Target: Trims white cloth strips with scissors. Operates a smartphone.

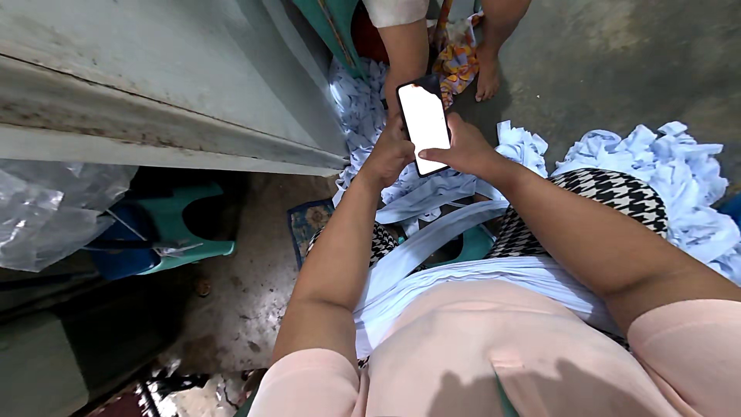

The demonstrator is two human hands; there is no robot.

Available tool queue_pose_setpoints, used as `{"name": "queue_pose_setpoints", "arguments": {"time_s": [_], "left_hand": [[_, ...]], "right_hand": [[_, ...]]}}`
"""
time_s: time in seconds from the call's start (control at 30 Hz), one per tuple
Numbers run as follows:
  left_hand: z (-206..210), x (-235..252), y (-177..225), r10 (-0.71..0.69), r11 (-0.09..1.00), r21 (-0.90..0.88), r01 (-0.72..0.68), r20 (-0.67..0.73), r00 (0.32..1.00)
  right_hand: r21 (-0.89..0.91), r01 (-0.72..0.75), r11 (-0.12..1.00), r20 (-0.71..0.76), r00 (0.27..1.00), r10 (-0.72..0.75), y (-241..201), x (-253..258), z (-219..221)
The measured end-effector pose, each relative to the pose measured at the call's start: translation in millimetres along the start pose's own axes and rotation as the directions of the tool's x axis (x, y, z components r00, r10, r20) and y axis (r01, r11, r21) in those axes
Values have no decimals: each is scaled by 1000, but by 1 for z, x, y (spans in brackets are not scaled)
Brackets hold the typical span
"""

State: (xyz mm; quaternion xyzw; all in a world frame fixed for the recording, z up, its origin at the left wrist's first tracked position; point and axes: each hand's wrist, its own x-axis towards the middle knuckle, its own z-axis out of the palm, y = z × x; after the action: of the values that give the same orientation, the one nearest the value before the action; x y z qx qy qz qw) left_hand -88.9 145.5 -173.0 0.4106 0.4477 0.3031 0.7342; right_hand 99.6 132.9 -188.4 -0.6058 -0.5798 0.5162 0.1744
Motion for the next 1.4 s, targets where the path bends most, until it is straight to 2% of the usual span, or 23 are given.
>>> {"name": "queue_pose_setpoints", "arguments": {"time_s": [0.1,0.3,0.5,1.4], "left_hand": [[-2,1,-2,10,1000,-10,-9,8,1000],[-8,1,1,29,998,-61,-30,-7,1000],[-6,-1,3,38,997,-60,-39,-14,999],[-4,-2,5,22,997,-77,-23,-20,1000]], "right_hand": [[23,18,1000,13,1000,-18,0,2,-4],[211,43,977,4,999,-45,-4,3,-11],[217,90,972,-17,996,-88,-1,6,-11],[259,58,964,-5,998,-58,1,6,-9]]}}
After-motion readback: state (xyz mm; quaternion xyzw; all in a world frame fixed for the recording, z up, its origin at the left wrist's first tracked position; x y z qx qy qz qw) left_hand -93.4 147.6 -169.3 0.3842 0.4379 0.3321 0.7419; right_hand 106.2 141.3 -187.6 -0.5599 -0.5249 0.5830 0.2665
